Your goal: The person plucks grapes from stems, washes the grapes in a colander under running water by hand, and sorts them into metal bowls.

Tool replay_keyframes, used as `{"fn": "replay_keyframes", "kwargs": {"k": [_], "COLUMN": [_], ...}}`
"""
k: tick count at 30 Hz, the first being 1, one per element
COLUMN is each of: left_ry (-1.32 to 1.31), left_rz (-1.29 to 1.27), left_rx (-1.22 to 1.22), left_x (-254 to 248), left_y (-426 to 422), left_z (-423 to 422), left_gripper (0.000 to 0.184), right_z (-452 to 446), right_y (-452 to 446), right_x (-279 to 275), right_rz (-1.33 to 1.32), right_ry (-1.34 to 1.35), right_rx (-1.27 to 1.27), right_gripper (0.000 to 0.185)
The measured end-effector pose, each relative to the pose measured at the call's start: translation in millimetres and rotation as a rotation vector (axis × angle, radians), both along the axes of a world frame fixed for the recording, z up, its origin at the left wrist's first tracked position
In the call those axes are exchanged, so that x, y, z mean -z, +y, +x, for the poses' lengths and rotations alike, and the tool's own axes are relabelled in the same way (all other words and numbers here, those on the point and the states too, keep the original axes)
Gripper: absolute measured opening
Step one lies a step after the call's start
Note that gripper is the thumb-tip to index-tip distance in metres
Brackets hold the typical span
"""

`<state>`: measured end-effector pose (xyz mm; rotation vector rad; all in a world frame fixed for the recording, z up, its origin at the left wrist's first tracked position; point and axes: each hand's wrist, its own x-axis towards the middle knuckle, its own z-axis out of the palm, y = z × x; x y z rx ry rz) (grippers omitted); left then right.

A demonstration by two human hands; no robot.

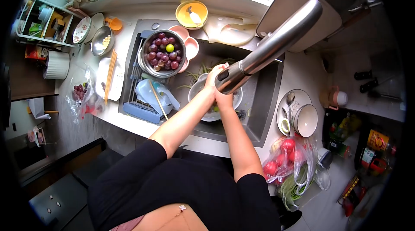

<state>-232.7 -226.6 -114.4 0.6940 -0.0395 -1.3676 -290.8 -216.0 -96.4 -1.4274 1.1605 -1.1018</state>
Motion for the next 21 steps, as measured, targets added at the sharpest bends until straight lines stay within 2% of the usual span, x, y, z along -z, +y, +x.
{"fn": "replay_keyframes", "kwargs": {"k": [1,2,4,5,8,9,10,13,14,16,18,19,20,21], "left_ry": [0.088,0.021,0.037,0.067,-0.012,-0.049,-0.025,-0.365,-0.573,-1.068,-1.524,-1.624,-1.555,-1.606], "left_rz": [0.058,0.119,0.172,0.064,-0.095,-0.056,-0.004,0.009,0.024,-0.011,-0.154,-0.291,-0.271,-0.241], "left_rx": [-0.048,-0.072,-0.038,0.002,0.001,-0.020,-0.019,0.108,0.045,-0.015,0.095,0.194,0.187,0.196], "left_x": [-0.5,5.7,-50.8,-45.5,-64.3,-57.2,-57.8,-64.3,-44.1,-40.4,-41.4,-41.9,-52.3,-52.1], "left_y": [1.5,-2.9,11.3,14.1,23.1,19.2,15.2,5.2,-3.0,-7.3,2.6,9.1,12.8,15.1], "left_z": [-3.5,-12.2,-12.1,-13.4,-18.1,-19.8,-19.6,1.8,1.1,3.2,-0.9,0.1,-1.7,-0.9], "left_gripper": [0.018,0.018,0.028,0.029,0.037,0.040,0.043,0.053,0.051,0.049,0.051,0.056,0.051,0.049], "right_z": [1.3,-0.4,-3.4,-3.5,-11.0,-8.4,-6.2,0.6,7.2,2.9,-8.6,-17.2,-30.6,-33.0], "right_y": [-5.2,-14.9,-28.1,-30.2,-51.2,-44.7,-36.9,-10.5,0.9,-5.8,-20.1,-28.6,-35.1,-36.8], "right_x": [7.3,16.2,34.4,1.5,12.7,6.5,-0.9,-29.4,-41.8,-33.9,-9.5,10.5,44.4,47.9], "right_rz": [-0.035,-0.069,-0.137,-0.165,-0.317,0.058,0.052,0.040,0.311,0.443,0.640,0.733,0.734,0.733], "right_ry": [0.076,0.154,0.310,0.227,0.179,-0.111,-0.128,-0.169,-0.394,-0.764,-1.109,-1.246,-1.268,-1.289], "right_rx": [-0.013,-0.027,-0.054,-0.028,0.025,0.017,0.003,-0.051,0.029,-0.112,-0.197,-0.218,-0.215,-0.210], "right_gripper": [0.033,0.035,0.039,0.041,0.038,0.039,0.039,0.041,0.037,0.039,0.043,0.044,0.044,0.045]}}
